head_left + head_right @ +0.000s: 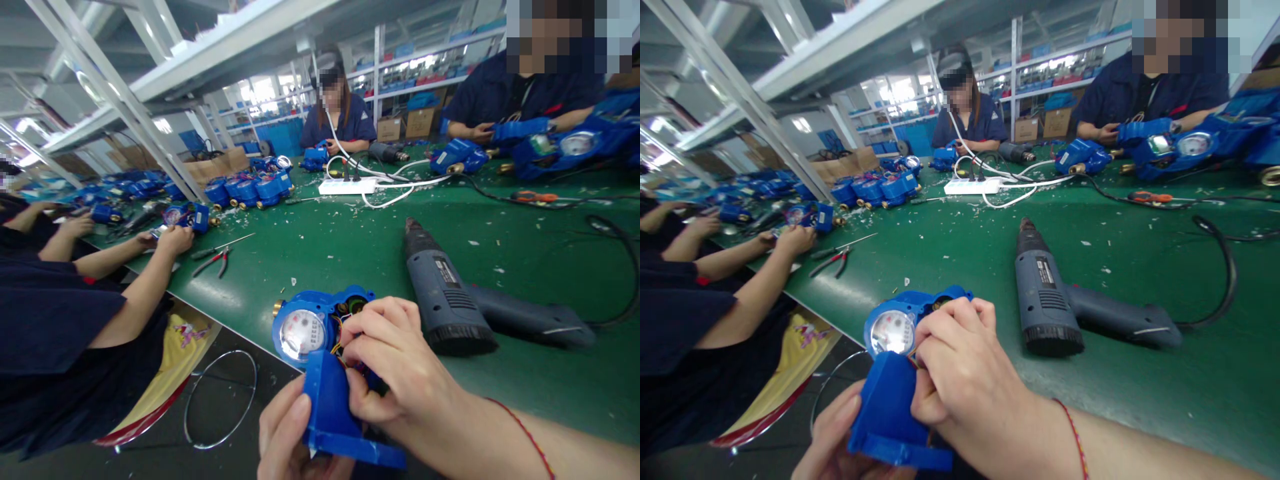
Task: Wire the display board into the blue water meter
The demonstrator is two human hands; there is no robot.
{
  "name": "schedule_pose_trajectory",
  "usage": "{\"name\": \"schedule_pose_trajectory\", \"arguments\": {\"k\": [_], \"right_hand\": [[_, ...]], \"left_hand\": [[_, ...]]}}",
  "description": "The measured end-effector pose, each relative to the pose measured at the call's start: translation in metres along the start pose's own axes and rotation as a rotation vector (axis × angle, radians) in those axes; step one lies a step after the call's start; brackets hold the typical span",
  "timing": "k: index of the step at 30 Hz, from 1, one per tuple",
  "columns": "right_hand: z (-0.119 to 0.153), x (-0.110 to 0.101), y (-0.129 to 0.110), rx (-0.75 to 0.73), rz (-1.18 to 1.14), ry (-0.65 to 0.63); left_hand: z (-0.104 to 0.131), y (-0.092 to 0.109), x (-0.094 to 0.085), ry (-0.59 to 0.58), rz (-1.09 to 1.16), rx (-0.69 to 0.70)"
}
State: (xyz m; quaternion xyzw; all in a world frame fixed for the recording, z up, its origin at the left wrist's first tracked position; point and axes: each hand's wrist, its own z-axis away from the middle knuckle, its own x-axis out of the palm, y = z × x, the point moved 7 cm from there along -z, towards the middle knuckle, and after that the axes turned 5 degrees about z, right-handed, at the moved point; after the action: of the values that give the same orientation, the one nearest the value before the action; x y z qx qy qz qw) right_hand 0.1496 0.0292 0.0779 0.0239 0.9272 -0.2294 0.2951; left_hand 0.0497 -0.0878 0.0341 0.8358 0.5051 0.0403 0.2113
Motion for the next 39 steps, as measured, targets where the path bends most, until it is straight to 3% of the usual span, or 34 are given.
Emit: {"name": "schedule_pose_trajectory", "arguments": {"k": [2,4,9,12,16,20,27,32,39], "right_hand": [[-0.003,-0.001,0.004,0.027,-0.027,-0.015],[-0.007,-0.003,0.008,0.044,-0.052,-0.080],[-0.016,-0.020,0.015,0.038,-0.075,-0.141],[-0.015,-0.026,0.009,-0.031,-0.064,-0.116],[-0.006,-0.018,-0.007,-0.151,0.015,-0.112],[-0.002,-0.012,-0.006,-0.087,0.071,-0.095],[-0.009,-0.013,-0.002,-0.115,-0.026,-0.221],[-0.009,-0.011,-0.007,-0.216,-0.035,-0.250],[-0.005,-0.009,-0.008,-0.246,-0.012,-0.201]], "left_hand": [[-0.001,-0.004,0.000,-0.034,0.011,-0.044],[-0.001,-0.014,-0.001,-0.035,0.035,-0.199],[0.005,-0.037,-0.006,0.162,0.212,-0.705],[0.008,-0.040,-0.003,0.235,0.314,-0.858],[0.006,-0.035,0.002,0.261,0.327,-0.885],[0.006,-0.031,0.000,0.284,0.301,-0.858],[0.015,-0.056,0.000,0.145,0.534,-0.895],[0.014,-0.055,0.005,0.202,0.601,-0.989],[0.010,-0.044,0.010,0.246,0.587,-1.063]]}}
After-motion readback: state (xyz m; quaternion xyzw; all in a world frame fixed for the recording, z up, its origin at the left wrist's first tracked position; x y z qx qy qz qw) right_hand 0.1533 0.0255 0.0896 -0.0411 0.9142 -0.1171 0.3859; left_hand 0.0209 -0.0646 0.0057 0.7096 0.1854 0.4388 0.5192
